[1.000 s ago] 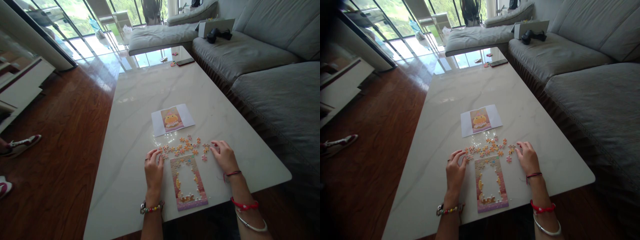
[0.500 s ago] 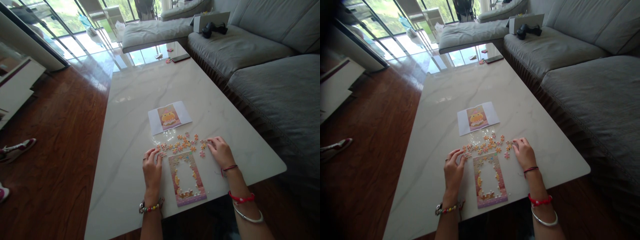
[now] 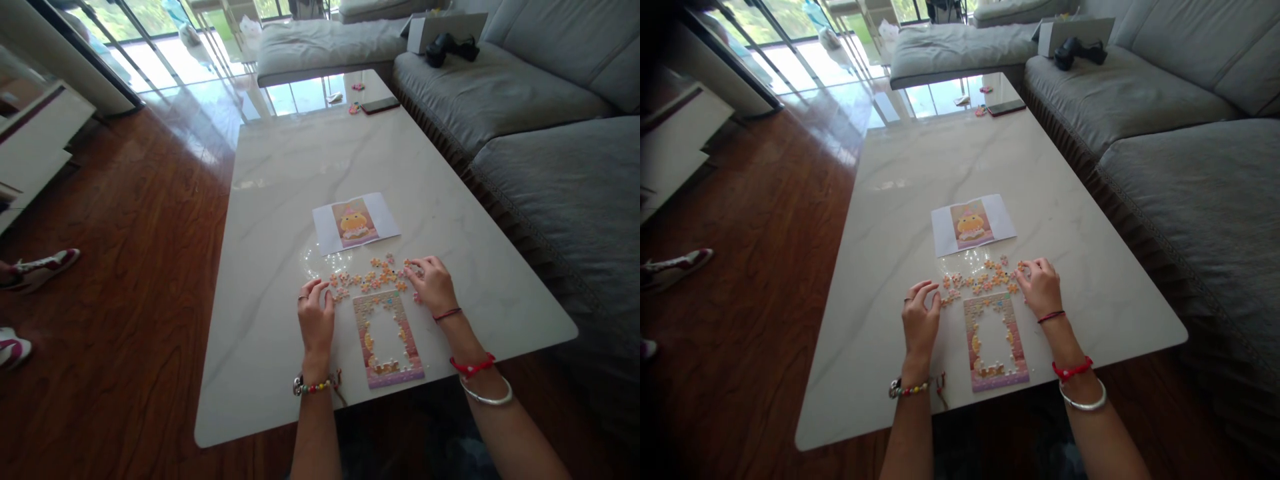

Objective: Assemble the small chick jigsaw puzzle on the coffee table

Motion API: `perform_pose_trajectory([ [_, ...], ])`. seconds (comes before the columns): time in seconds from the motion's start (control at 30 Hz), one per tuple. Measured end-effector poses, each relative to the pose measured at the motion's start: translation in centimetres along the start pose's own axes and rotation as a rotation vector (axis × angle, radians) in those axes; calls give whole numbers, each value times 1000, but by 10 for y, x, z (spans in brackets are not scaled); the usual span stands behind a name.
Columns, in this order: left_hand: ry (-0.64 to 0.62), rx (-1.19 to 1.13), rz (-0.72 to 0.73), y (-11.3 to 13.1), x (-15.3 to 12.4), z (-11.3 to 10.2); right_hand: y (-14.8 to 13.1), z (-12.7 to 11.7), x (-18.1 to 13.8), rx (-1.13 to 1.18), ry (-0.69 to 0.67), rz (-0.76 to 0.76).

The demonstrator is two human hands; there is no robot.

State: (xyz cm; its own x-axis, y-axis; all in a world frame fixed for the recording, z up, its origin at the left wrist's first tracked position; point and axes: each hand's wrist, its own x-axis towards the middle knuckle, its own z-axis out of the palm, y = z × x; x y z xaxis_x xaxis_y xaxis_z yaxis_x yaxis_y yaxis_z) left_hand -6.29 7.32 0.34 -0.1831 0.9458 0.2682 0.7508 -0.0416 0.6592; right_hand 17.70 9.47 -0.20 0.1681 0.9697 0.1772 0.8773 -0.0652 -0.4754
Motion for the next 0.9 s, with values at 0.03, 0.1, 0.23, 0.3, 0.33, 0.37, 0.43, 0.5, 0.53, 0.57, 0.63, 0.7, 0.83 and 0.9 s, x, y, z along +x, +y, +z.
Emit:
perform_pose_trajectory([
  [0.03,7,-6,-1,-1,0,-2,-8,2,5,-47,-10,0],
  [0.1,19,-15,-7,-4,0,-5,-24,7,15,-160,-30,4],
  [0.23,35,-20,-15,-10,1,-9,-42,14,25,-327,-143,60],
  [0.3,47,-30,-24,-12,2,-11,-41,16,26,-343,-196,83],
  [0.33,54,-38,-29,-13,2,-12,-38,17,27,-341,-210,86],
  [0.37,59,-45,-34,-13,2,-13,-36,17,27,-335,-214,85],
  [0.43,68,-59,-42,-14,2,-14,-31,19,29,-314,-194,86],
  [0.5,76,-70,-45,-14,2,-16,-28,22,32,-303,-155,95],
  [0.53,78,-74,-45,-14,2,-16,-28,23,35,-302,-140,100],
  [0.57,79,-78,-45,-15,2,-17,-28,25,37,-303,-133,101],
  [0.63,74,-85,-45,-15,2,-17,-28,26,43,-297,-143,83],
  [0.7,68,-96,-50,-14,2,-18,-28,23,47,-280,-164,49],
  [0.83,65,-111,-56,-13,2,-18,-30,4,37,-206,-207,-70],
  [0.9,49,-118,-36,-11,1,-18,-33,-8,19,-69,-279,-233],
])
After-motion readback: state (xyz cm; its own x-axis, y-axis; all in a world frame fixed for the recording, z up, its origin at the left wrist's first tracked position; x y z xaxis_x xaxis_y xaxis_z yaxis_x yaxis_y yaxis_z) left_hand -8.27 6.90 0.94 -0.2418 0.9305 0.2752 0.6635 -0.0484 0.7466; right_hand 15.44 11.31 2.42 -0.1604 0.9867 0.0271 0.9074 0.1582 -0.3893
